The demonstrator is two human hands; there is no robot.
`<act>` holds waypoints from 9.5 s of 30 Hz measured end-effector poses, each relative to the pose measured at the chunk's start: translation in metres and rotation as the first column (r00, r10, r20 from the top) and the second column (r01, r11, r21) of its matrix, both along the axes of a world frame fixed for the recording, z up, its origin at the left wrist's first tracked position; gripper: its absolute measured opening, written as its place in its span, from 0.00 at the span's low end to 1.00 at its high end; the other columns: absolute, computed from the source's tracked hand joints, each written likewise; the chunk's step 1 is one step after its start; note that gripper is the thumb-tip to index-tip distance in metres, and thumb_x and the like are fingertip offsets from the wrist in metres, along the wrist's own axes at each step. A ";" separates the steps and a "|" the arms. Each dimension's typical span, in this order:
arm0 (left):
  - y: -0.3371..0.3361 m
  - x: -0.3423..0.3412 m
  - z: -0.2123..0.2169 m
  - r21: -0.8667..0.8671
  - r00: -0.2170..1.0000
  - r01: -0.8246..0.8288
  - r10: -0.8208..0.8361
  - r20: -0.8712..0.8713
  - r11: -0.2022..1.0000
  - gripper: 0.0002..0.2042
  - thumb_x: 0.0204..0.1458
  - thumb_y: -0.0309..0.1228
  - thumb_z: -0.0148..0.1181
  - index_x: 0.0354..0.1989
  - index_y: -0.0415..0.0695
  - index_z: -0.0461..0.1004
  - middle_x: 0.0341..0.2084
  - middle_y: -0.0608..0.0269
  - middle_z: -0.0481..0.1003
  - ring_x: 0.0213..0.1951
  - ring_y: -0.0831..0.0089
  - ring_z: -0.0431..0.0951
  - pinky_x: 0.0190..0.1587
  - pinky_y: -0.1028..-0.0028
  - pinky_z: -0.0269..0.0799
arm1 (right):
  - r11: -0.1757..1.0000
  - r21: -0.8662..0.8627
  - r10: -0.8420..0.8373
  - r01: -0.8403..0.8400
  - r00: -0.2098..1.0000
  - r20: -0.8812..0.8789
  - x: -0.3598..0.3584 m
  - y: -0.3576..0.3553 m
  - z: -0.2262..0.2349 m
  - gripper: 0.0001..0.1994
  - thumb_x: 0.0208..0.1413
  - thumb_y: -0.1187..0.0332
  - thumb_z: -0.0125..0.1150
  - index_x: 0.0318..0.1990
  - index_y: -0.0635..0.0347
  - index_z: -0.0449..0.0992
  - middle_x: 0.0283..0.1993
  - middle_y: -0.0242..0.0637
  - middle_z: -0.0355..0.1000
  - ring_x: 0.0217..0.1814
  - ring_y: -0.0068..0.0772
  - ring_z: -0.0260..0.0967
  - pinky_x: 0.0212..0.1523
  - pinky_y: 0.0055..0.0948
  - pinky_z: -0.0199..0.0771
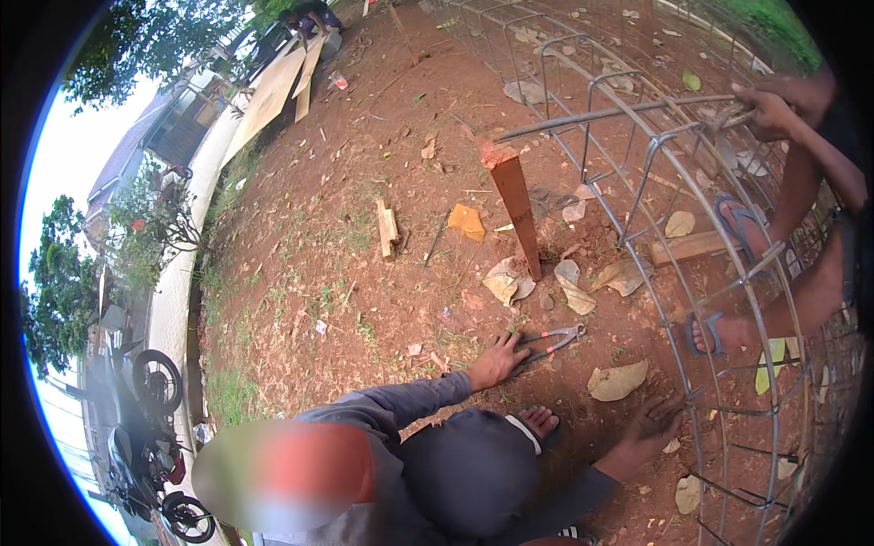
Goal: The person sits on the ground and uses pliers to twist and secure wire ties on a metal frame structure. They repeatedly pick up wire ties, wrap them around frame intersections, and twist them with pliers to fasten the joints.
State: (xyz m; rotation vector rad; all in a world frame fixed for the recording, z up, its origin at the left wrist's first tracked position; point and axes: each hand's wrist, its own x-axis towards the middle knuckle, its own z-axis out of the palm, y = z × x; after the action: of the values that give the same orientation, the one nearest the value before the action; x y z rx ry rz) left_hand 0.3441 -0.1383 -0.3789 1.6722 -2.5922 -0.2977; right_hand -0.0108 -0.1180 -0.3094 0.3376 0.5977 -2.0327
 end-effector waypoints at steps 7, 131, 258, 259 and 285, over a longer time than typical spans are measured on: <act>-0.056 -0.012 0.031 0.400 0.948 -0.090 0.201 -0.245 0.912 0.21 0.56 0.38 0.63 0.52 0.36 0.71 0.48 0.37 0.73 0.48 0.45 0.78 0.48 0.56 0.77 | 0.985 0.148 0.131 -0.092 0.950 -0.283 -0.007 0.017 0.007 0.24 0.70 0.45 0.53 0.57 0.57 0.73 0.54 0.41 0.77 0.55 0.40 0.76 0.57 0.49 0.77; -0.011 -0.168 0.140 0.827 0.756 0.487 0.610 -0.236 -0.283 0.23 0.58 0.37 0.64 0.58 0.40 0.68 0.31 0.56 0.76 0.35 0.63 0.77 0.40 0.68 0.73 | 0.760 -0.079 0.644 -0.645 0.764 -0.034 0.021 0.014 0.030 0.18 0.68 0.55 0.61 0.29 0.48 0.63 0.23 0.22 0.56 0.23 0.19 0.61 0.32 0.37 0.78; -0.067 -0.190 0.054 0.840 0.038 0.540 0.995 -0.095 0.060 0.17 0.67 0.28 0.55 0.63 0.38 0.68 0.34 0.65 0.74 0.30 0.76 0.74 0.29 0.76 0.70 | 0.905 0.410 0.340 -0.116 -0.382 -0.859 0.036 0.055 0.051 0.11 0.54 0.72 0.68 0.45 0.54 0.77 0.42 0.35 0.78 0.44 0.49 0.78 0.45 0.42 0.80; -0.064 -0.190 0.055 0.780 0.037 0.624 0.995 -0.089 0.047 0.19 0.67 0.28 0.55 0.65 0.40 0.67 0.34 0.65 0.74 0.29 0.77 0.72 0.28 0.77 0.69 | 0.921 0.371 0.284 -0.121 -0.443 -0.850 0.034 0.058 0.049 0.12 0.53 0.72 0.69 0.45 0.54 0.76 0.42 0.35 0.78 0.44 0.48 0.78 0.45 0.42 0.79; 0.024 -0.305 0.152 0.784 0.618 0.299 0.515 -0.594 0.545 0.10 0.68 0.29 0.46 0.53 0.40 0.68 0.30 0.57 0.75 0.29 0.72 0.77 0.36 0.68 0.73 | 0.746 0.320 0.664 -0.584 0.692 -0.284 -0.073 0.148 0.110 0.23 0.73 0.67 0.52 0.71 0.63 0.64 0.58 0.38 0.73 0.53 0.28 0.73 0.53 0.30 0.76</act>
State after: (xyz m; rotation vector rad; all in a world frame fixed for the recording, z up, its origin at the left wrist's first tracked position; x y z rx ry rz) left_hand 0.0393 -0.1141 -0.2265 1.2812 -1.5918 -2.0328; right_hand -0.0835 0.0296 -0.1992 -0.1566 1.0155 -1.3566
